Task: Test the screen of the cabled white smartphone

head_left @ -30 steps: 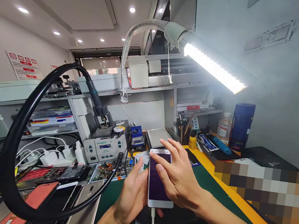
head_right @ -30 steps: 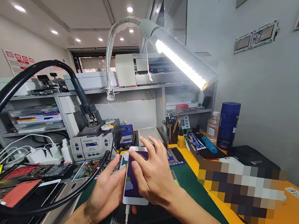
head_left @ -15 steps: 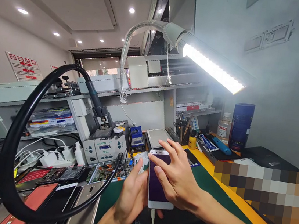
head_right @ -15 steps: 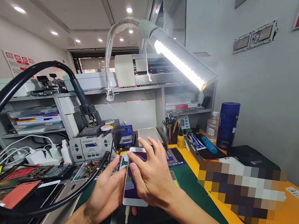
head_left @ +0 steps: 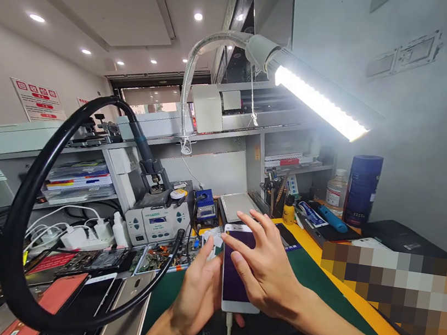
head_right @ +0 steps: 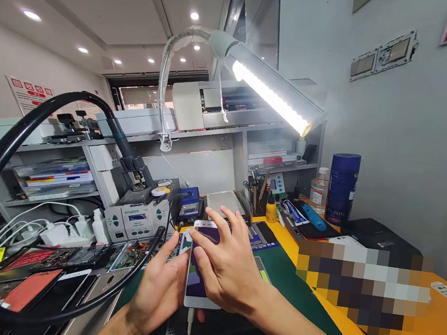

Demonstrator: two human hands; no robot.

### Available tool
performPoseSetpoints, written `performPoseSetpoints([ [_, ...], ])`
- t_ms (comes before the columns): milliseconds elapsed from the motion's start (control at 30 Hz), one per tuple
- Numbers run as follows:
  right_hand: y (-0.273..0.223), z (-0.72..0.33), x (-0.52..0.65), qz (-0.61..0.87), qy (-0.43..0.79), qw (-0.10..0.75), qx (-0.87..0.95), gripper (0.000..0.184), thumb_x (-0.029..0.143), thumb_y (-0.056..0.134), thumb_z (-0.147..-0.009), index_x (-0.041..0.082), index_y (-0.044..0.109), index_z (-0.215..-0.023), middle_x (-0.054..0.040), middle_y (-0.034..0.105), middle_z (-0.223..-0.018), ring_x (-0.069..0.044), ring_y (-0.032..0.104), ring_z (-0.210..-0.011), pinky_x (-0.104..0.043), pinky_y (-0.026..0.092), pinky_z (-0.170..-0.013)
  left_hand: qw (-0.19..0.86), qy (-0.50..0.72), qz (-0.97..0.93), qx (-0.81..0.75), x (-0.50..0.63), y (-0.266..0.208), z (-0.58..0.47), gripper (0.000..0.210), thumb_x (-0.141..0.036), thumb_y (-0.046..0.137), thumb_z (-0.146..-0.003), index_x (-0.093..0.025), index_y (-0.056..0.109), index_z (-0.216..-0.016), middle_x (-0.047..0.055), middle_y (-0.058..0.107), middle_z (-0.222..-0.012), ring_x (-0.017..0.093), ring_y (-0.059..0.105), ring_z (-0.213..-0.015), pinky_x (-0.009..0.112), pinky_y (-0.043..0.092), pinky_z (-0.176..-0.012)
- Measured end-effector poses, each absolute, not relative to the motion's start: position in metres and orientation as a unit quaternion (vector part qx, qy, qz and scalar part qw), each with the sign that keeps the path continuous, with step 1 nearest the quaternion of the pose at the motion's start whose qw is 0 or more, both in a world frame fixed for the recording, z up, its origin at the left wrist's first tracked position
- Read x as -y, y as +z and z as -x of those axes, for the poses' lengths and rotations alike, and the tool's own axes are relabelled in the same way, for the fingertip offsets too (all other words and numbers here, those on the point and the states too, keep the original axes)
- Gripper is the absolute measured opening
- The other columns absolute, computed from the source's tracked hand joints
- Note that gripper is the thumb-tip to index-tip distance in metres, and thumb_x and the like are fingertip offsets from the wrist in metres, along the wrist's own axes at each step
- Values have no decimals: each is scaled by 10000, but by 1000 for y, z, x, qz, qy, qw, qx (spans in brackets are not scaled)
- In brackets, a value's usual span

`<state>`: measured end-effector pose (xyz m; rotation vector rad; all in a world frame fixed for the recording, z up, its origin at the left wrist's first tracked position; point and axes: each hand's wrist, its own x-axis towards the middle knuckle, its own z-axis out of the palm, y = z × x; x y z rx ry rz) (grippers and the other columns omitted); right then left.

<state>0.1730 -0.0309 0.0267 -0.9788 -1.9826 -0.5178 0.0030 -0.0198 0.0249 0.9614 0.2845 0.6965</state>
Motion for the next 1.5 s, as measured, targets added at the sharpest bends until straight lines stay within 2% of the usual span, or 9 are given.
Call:
performPoseSetpoints([
  [333, 27, -173, 32, 390, -202, 425, 792, 384, 220, 507, -937, 265, 647, -1292, -128, 402, -1509, -370, 312, -1417, -668, 294, -1120, 819, 326, -452, -136, 20, 26, -2, 714, -646, 252, -991, -168, 488, -1466, 193, 659, -1168, 274, 671, -842, 321, 553, -537],
  [533, 27, -173, 32, 387, -204, 421, 794, 380, 221, 513, -930, 271, 653, -1280, -119, 410, -1508, -366, 315, -1418, -667, 299, -1119, 829, 331, -430, -137, 20, 26, -1, 682, -644, 298, -989, -204, 466, -1483, 179, 660, -1157, 275, 676, -896, 296, 549, -568],
  [700, 25, -172, 34, 381, -202, 418, 800, 397, 216, 515, -929, 276, 640, -1301, -119, 398, -1517, -367, 295, -1430, -666, 298, -1118, 821, 334, -442, -141, 19, 27, -1, 694, -657, 282, -985, -219, 451, -1495, 174, 660, -1140, 288, 680, -888, 308, 550, -532],
  [933, 23, -172, 34, 376, -202, 407, 808, 385, 229, 509, -939, 271, 642, -1298, -125, 385, -1521, -368, 276, -1441, -666, 291, -1119, 819, 348, -430, -151, 20, 28, 0, 646, -629, 277, -1002, -231, 488, -1466, 124, 678, -1081, 255, 670, -940, 378, 579, -734],
  [1200, 21, -173, 33, 368, -205, 403, 813, 396, 227, 519, -930, 282, 641, -1303, -117, 381, -1528, -368, 283, -1438, -666, 298, -1118, 827, 351, -411, -156, 20, 30, 0, 662, -637, 301, -993, -219, 469, -1478, 124, 680, -1054, 254, 669, -901, 385, 574, -738],
  [1500, 22, -171, 37, 351, -196, 400, 824, 406, 209, 537, -909, 289, 653, -1290, -111, 408, -1512, -371, 296, -1430, -669, 307, -1111, 826, 361, -403, -157, 18, 30, 2, 679, -663, 350, -970, -198, 520, -1435, 128, 685, -1068, 268, 671, -917, 390, 553, -766],
])
